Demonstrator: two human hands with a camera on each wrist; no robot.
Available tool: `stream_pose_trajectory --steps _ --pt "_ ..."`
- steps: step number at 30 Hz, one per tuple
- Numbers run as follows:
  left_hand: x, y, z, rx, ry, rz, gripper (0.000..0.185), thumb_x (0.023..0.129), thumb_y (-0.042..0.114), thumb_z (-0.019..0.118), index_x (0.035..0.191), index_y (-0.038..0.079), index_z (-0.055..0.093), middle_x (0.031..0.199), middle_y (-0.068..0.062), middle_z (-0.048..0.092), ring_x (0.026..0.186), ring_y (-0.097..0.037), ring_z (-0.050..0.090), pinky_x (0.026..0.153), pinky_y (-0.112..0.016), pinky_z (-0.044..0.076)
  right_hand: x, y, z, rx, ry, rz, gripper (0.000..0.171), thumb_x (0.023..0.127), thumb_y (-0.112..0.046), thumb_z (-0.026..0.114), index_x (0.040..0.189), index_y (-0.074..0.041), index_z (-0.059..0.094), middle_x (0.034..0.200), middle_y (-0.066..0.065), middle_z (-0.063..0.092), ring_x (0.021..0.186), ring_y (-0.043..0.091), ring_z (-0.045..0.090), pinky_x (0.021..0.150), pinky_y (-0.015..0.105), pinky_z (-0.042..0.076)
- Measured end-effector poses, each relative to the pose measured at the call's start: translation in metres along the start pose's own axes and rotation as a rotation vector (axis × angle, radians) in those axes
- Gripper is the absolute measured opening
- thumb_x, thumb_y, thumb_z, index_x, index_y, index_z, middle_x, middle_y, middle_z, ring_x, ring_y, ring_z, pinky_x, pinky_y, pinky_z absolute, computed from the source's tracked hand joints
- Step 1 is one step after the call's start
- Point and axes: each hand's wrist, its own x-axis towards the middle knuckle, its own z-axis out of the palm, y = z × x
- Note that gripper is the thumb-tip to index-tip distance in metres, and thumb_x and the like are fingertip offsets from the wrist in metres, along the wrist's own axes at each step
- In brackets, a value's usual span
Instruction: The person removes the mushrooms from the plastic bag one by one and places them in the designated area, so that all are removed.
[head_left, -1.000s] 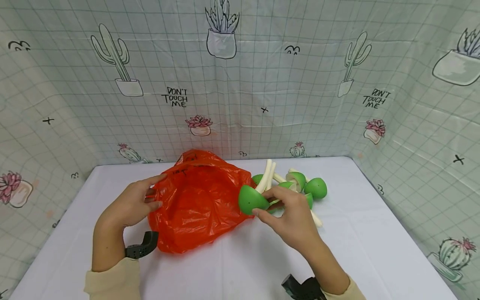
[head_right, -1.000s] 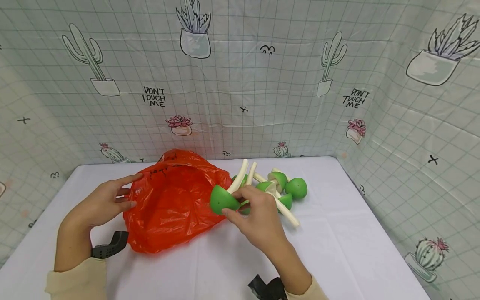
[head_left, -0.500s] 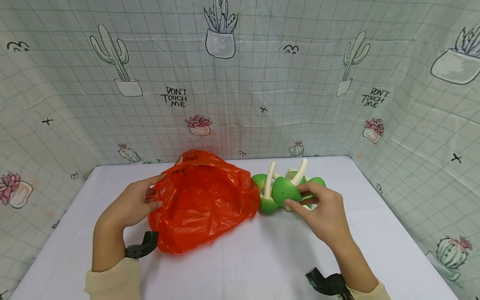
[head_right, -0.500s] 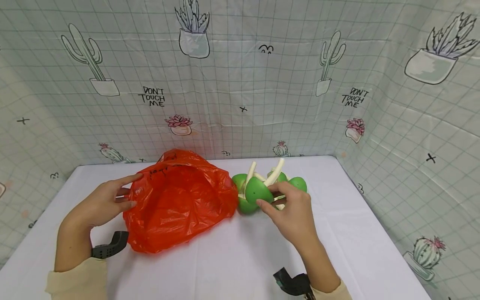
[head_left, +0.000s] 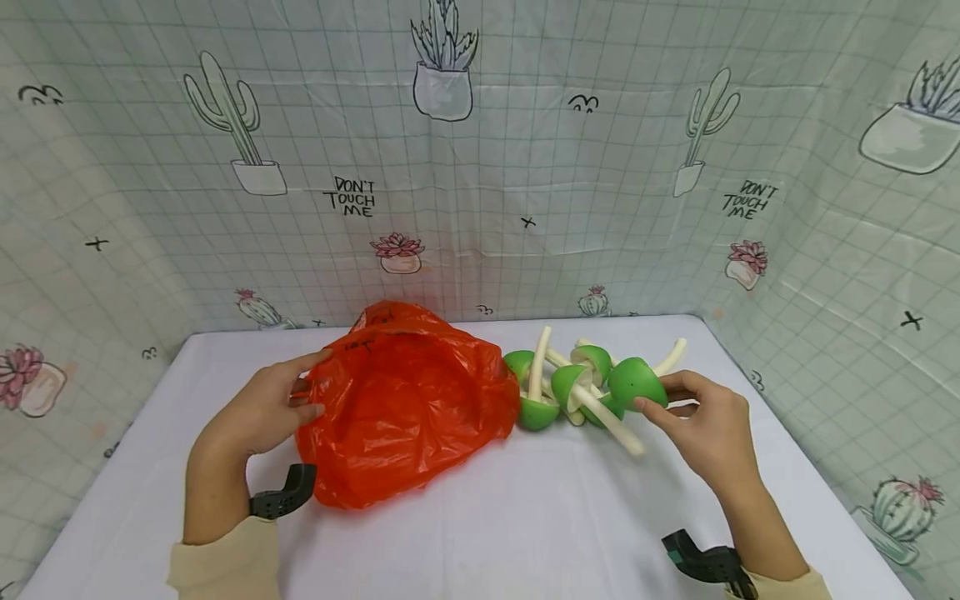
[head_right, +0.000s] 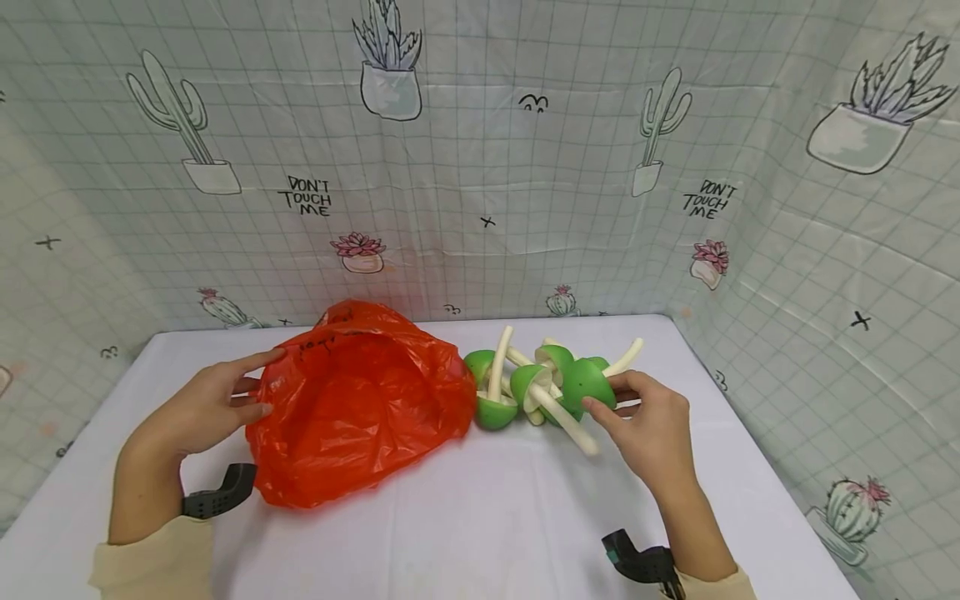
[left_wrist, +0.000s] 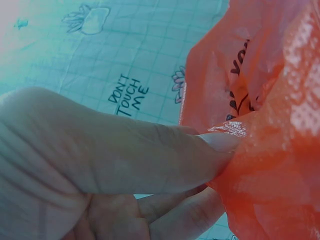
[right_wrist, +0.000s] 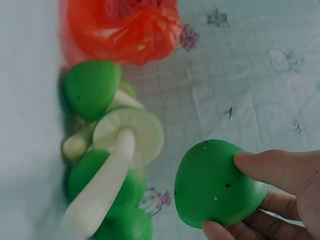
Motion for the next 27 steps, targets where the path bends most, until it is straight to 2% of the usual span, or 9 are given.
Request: stream_pose_trajectory --steps 5,9,12,17,27 --pt "0.001 0.0 0.0 0.011 -0.004 -0.004 0.072 0.096 -0.001 0.068 0.16 -0.004 0.036 0.145 -0.034 0.053 0.126 -0.053 0.058 0.088 -0.053 0.062 -0.003 0.023 -0.007 -0.066 -0.006 0.028 0.026 0.085 -0.018 0.089 0.102 -0.002 0.077 0.093 0.017 0.078 0.068 0.018 0.075 0.059 0.013 0.052" --pt "0.001 0.0 0.0 0.008 -0.006 -0.001 0.072 0.096 -0.001 0.068 0.16 -0.004 0.035 0.146 -0.034 0.053 0.127 -0.053 0.057 0.089 -0.053 0.062 -0.006 0.039 -0.005 -0.094 -0.01 0.042 0.027 0.084 -0.017 0.09 0.101 0.001 0.077 0.091 0.018 0.077 0.073 0.026 0.075 0.06 0.013 0.052" --pt "0.001 -0.001 0.0 0.007 -0.011 -0.002 0.072 0.096 -0.001 0.068 0.16 -0.005 0.035 0.146 -0.034 0.053 0.127 -0.053 0.058 0.089 -0.053 0.062 -0.008 0.047 -0.001 -0.119 -0.028 0.053 0.029 0.084 -0.017 0.09 0.101 0.002 0.076 0.09 0.018 0.077 0.079 0.034 0.075 0.061 0.019 0.053" --pt "0.0 -0.002 0.0 0.013 -0.006 0.003 0.072 0.097 0.0 0.068 0.16 -0.005 0.035 0.145 -0.033 0.054 0.125 -0.051 0.06 0.088 -0.051 0.063 -0.007 0.056 0.006 -0.147 -0.069 0.061 0.029 0.084 -0.019 0.089 0.101 0.002 0.077 0.087 0.015 0.078 0.083 0.036 0.075 0.066 0.037 0.053" --pt "-0.001 -0.003 0.0 0.004 0.003 0.003 0.071 0.096 -0.001 0.068 0.159 -0.006 0.036 0.142 -0.033 0.056 0.122 -0.05 0.061 0.087 -0.05 0.063 -0.007 0.065 0.016 -0.164 -0.13 0.076 0.029 0.084 -0.017 0.089 0.099 0.004 0.075 0.086 0.016 0.077 0.083 0.037 0.074 0.069 0.047 0.055"
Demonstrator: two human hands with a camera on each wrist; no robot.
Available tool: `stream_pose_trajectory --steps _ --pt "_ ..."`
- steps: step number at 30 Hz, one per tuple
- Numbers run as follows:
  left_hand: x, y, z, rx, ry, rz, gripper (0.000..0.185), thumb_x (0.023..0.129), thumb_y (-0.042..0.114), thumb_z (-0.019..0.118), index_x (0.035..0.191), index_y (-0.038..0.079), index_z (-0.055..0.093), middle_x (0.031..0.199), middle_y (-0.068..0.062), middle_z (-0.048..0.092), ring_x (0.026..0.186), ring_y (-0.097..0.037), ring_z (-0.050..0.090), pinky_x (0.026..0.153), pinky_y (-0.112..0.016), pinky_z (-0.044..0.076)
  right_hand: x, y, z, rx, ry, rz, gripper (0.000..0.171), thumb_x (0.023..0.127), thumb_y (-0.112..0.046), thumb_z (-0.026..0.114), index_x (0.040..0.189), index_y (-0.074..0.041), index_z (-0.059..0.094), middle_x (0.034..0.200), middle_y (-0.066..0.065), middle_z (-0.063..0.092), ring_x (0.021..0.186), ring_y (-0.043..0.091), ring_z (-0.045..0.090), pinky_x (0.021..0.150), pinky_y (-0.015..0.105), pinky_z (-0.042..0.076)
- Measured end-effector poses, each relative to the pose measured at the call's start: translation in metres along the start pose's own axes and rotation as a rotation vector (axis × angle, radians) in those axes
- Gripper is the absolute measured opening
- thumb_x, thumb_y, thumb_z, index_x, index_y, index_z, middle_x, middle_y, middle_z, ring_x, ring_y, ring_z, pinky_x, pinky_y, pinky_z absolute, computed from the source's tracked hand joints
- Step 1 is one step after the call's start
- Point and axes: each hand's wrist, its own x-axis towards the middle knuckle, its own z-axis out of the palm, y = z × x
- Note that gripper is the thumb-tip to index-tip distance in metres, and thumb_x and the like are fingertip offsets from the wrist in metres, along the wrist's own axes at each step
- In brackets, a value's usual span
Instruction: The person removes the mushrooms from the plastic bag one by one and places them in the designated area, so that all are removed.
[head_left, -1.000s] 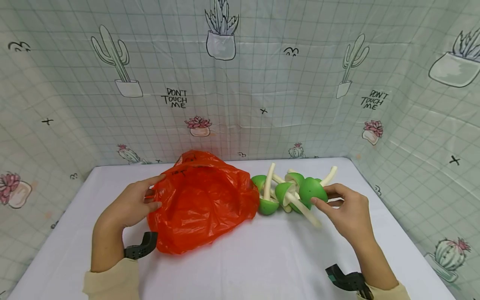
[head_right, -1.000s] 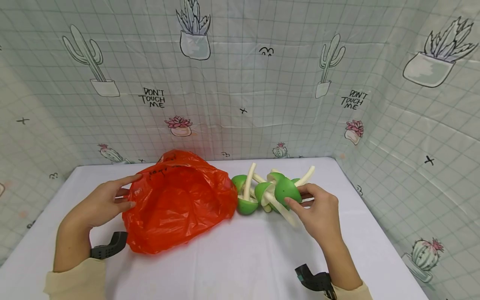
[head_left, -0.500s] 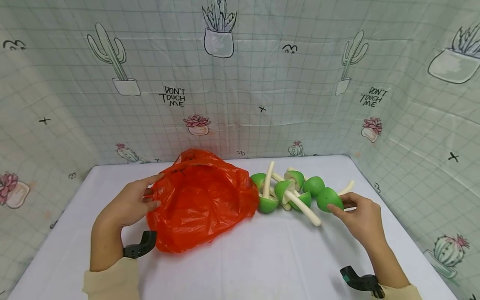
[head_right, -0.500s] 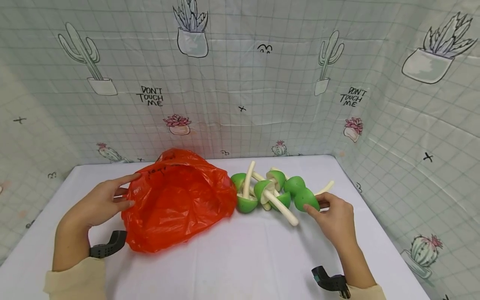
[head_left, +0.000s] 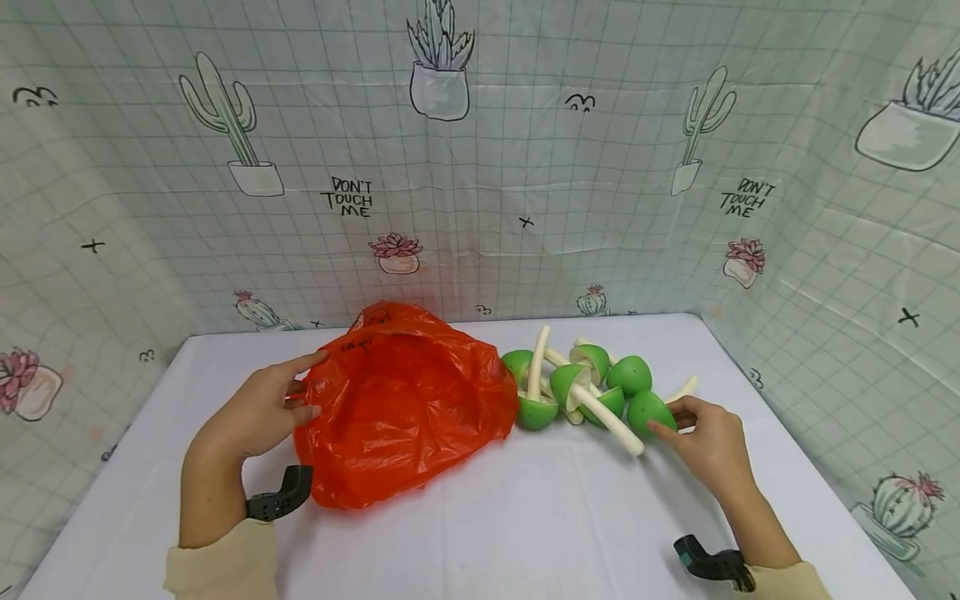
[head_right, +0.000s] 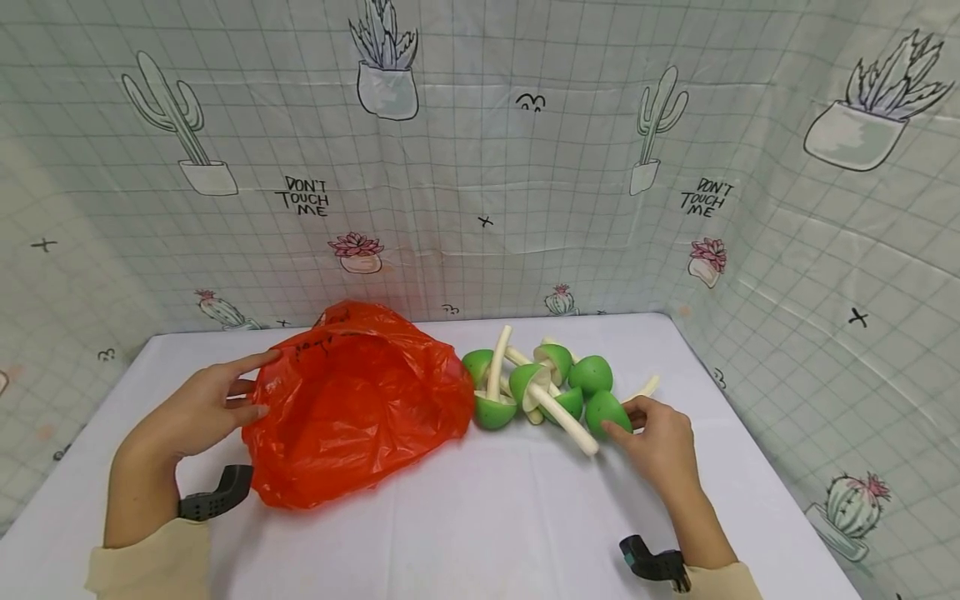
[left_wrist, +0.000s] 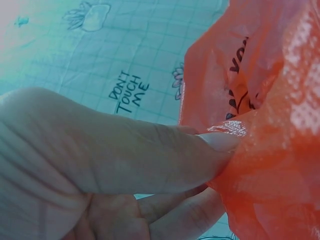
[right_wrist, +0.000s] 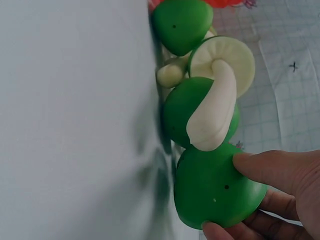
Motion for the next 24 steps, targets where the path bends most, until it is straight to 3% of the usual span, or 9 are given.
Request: stream_pose_trajectory --steps 11,24 --pt "0.0008 -0.0006 0.0012 0.006 0.003 0.002 0.072 0.096 -0.002 0.068 0.159 -0.007 0.035 0.142 -0.034 0.056 0.122 -0.05 0.062 0.087 -0.05 0.063 0.0024 0.0071 0.0085 -0.013 -0.045 0.014 0.03 0.084 -0.016 0.089 0.099 0.004 0.074 0.087 0.017 0.076 0.085 0.038 0.074 0.073 0.054 0.056" --pt "-0.0006 0.0008 -0.0002 0.004 -0.001 0.023 0.07 0.096 -0.003 0.067 0.159 -0.005 0.038 0.139 -0.031 0.059 0.12 -0.048 0.063 0.087 -0.05 0.063 0.0017 0.0042 0.0082 -0.014 -0.027 -0.002 0.029 0.084 -0.017 0.088 0.101 0.002 0.075 0.088 0.016 0.077 0.085 0.038 0.074 0.075 0.055 0.054"
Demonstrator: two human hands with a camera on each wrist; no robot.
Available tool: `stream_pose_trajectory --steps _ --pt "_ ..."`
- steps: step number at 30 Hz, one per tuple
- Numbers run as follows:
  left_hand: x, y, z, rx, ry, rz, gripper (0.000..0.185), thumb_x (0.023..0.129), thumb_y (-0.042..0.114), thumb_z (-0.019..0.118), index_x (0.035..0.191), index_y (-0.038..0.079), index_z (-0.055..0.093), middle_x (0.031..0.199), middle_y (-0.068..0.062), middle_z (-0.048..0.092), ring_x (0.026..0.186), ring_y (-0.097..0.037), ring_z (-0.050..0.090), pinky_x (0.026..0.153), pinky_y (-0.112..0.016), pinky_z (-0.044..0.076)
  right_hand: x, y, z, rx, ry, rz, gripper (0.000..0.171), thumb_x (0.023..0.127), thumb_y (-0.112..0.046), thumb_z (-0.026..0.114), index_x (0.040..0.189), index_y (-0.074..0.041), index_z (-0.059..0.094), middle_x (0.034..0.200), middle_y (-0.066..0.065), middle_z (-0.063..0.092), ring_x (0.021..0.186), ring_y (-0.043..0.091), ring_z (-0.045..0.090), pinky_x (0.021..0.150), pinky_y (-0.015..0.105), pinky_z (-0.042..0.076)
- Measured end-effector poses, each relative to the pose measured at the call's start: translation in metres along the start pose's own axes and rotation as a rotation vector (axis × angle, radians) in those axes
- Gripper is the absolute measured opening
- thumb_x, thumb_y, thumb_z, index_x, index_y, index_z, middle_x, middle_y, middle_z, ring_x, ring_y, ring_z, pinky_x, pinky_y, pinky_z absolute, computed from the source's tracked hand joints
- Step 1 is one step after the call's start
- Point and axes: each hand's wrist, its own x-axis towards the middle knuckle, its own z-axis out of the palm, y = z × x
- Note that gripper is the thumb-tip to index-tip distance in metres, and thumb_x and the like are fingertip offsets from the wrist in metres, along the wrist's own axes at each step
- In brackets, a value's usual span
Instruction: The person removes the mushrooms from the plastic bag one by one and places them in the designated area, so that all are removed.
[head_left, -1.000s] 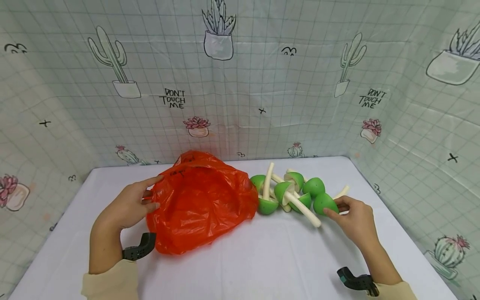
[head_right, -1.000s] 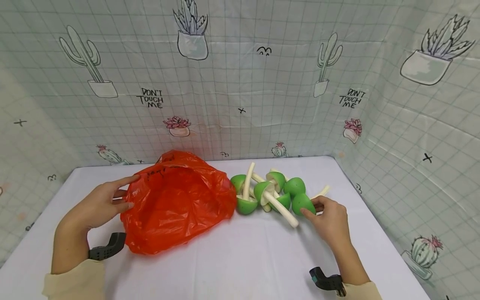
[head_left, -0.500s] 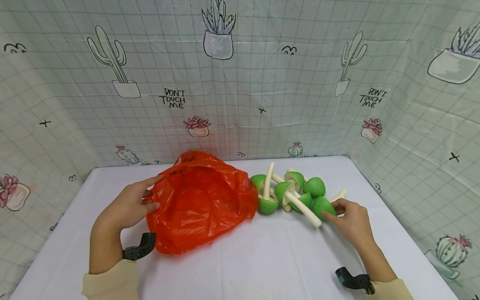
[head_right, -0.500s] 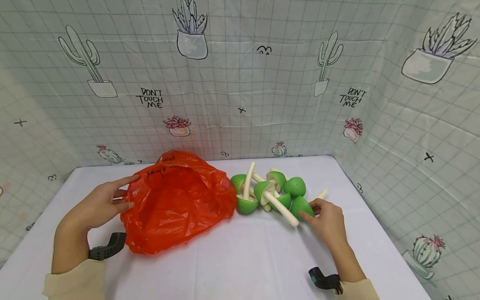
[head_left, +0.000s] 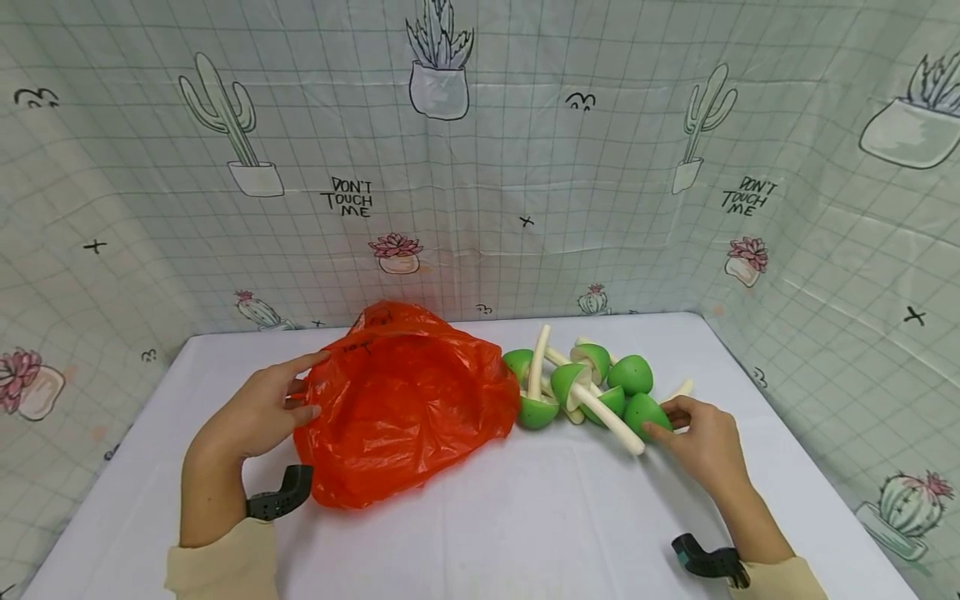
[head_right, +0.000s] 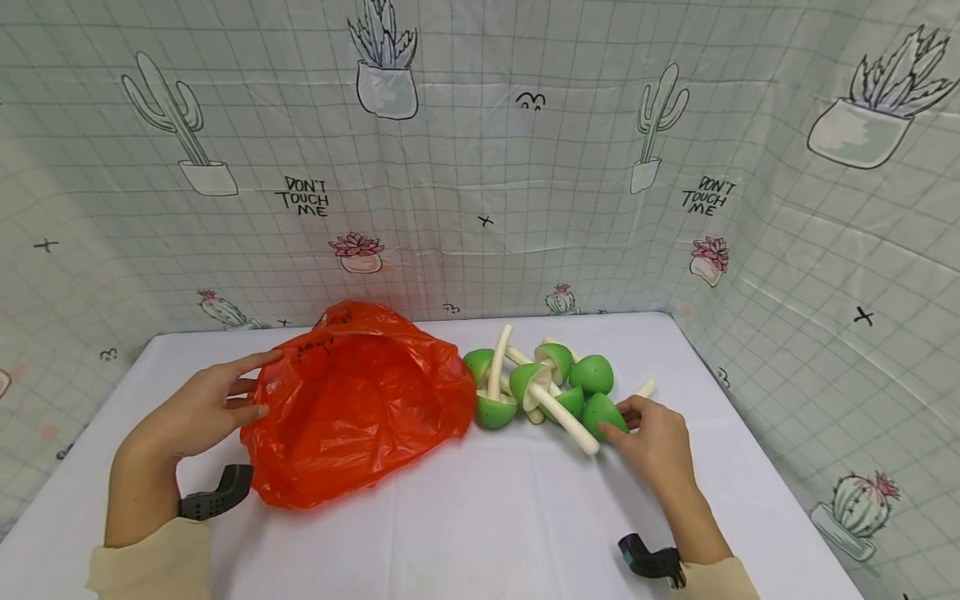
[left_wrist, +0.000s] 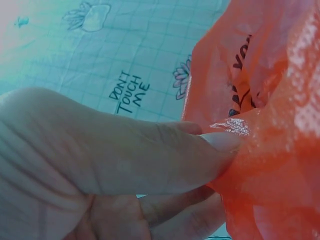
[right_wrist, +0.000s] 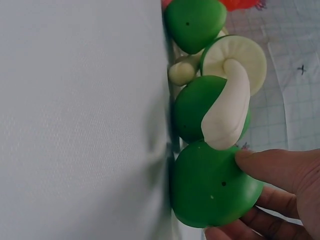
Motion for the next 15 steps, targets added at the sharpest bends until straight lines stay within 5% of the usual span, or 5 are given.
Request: stream_pose_trajectory --steps 11,15 --pt "-0.001 0.0021 0.0068 -0.051 0.012 0.039 0.066 0.095 -0.006 0.066 0.157 -0.001 0.044 0.15 -0.029 0.053 0.128 -0.052 0.057 0.093 -0.055 0.06 -0.0064 -0.0044 -0.0019 0.009 0.081 -0.03 0.023 0.083 -0.014 0.088 0.098 0.0 0.077 0.087 0.012 0.077 0.082 0.034 0.073 0.073 0.045 0.058" --pt "0.0016 0.0049 0.0092 -0.016 0.059 0.077 0.063 0.098 0.003 0.068 0.157 0.0 0.045 0.156 -0.028 0.047 0.136 -0.052 0.05 0.099 -0.062 0.055 -0.0067 -0.0064 -0.003 0.003 0.097 -0.037 0.024 0.084 -0.014 0.088 0.099 0.0 0.077 0.091 0.015 0.077 0.087 0.039 0.073 0.075 0.053 0.057"
